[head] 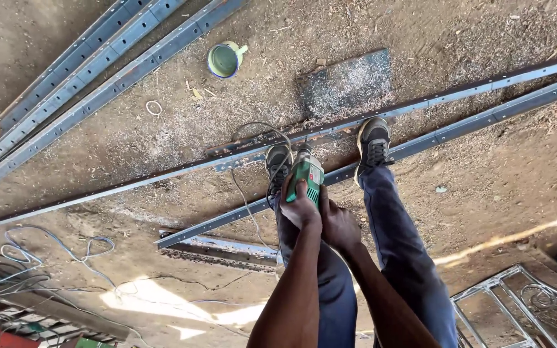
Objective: Drilling holes into metal bars using a power drill on a fabrication floor.
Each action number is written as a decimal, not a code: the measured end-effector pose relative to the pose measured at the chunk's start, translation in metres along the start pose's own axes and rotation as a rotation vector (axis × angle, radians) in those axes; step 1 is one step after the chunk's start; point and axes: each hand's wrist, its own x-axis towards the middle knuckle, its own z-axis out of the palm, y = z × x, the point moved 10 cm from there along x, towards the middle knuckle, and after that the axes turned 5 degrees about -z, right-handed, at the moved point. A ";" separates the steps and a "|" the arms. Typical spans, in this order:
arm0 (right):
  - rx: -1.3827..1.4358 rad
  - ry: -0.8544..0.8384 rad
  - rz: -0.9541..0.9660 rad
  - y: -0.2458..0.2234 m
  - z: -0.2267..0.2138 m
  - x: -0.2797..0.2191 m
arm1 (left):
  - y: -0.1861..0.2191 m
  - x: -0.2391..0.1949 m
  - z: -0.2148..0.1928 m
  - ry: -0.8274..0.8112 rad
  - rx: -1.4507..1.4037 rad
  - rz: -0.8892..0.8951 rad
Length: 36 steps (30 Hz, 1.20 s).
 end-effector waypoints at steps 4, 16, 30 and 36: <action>0.060 -0.010 0.024 0.000 -0.006 -0.003 | 0.012 -0.010 -0.003 -0.005 0.011 0.008; 0.127 0.010 0.031 -0.005 -0.007 -0.005 | 0.011 -0.009 -0.007 0.001 0.077 0.009; 0.094 -0.019 0.040 -0.018 -0.030 -0.005 | 0.016 -0.007 -0.001 -0.026 0.024 -0.007; 0.060 -0.018 0.048 0.005 0.007 0.003 | 0.022 -0.008 -0.001 -0.043 0.012 -0.006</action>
